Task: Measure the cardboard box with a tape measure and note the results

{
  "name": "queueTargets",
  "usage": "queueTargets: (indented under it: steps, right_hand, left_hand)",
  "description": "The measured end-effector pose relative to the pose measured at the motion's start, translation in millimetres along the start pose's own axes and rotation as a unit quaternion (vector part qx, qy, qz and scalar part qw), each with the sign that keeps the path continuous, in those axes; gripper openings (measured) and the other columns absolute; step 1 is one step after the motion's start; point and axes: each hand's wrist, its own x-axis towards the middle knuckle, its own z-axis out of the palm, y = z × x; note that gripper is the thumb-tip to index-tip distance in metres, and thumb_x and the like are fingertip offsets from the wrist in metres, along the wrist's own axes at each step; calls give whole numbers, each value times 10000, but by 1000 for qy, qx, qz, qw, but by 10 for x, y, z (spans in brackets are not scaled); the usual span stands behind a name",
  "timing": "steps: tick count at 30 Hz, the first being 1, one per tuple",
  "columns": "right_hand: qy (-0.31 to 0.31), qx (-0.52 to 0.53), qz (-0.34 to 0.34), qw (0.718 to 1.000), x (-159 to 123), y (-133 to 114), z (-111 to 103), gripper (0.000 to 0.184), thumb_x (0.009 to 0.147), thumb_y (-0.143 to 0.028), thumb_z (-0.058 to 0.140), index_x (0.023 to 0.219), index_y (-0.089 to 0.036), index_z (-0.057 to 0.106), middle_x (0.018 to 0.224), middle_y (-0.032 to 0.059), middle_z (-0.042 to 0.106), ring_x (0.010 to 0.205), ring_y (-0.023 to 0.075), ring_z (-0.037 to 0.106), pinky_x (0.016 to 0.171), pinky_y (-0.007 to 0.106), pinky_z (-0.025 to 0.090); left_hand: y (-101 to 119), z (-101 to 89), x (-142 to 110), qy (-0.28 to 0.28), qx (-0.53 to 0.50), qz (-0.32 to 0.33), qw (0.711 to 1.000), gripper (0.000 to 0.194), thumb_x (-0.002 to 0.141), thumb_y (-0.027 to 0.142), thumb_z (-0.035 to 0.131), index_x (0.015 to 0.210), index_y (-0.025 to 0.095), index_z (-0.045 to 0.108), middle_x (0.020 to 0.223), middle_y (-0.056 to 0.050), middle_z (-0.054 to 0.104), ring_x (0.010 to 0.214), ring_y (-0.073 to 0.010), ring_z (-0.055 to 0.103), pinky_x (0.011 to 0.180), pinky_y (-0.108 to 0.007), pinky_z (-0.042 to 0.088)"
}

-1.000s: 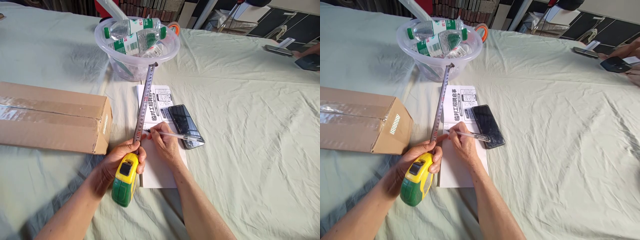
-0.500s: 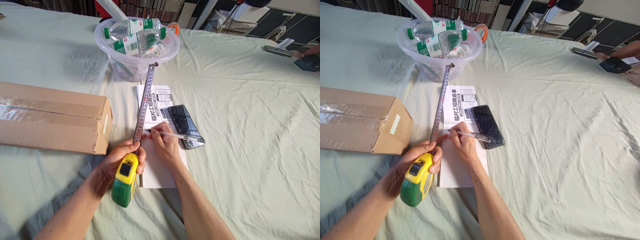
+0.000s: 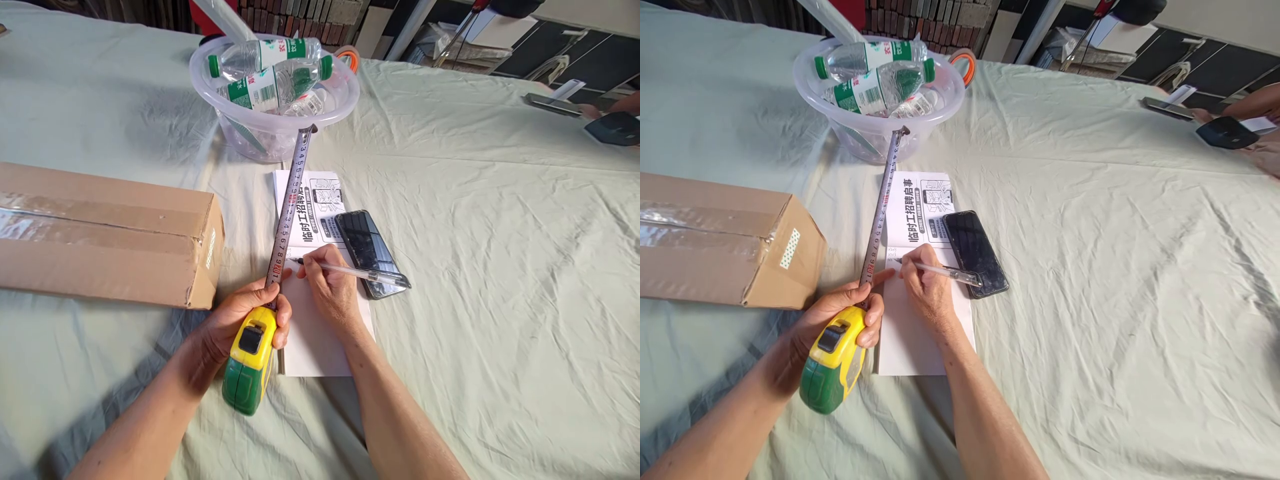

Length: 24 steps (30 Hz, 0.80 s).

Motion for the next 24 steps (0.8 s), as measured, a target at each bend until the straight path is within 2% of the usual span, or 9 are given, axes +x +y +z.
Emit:
queueTargets:
  steps: [7,19,22,24]
  right_hand:
    - [-4,1,1,1000,3,-7,3,134,896,-200,475,769,-231,505,645,-32,596,586,143,515,587,279,399]
    - [25,-5,-8,1000,-13,-7,15,134,883,-186,463,760,-225,497,630,-36,593,584,139,512,585,270,390]
    - [20,-14,-4,1000,-9,-4,15,135,880,-183,465,758,-224,504,633,-33,594,577,140,506,580,273,389]
    - [22,-17,-2,1000,-5,-3,14,133,878,-184,467,758,-225,505,631,-32,593,575,142,505,579,274,391]
  left_hand:
    - [7,56,-34,28,-8,-4,1000,185,935,330,523,1054,198,574,654,11,544,483,-117,510,480,-218,374]
    - [-8,18,-9,3,9,5,1000,164,953,318,473,1060,209,535,647,14,538,484,-122,505,517,-238,382]
    - [-14,14,-10,6,5,7,1000,140,951,320,481,970,199,550,648,14,536,482,-118,508,511,-237,376]
    - [-19,6,-7,4,4,4,1000,192,949,327,489,845,175,544,651,7,533,486,-113,514,512,-237,376]
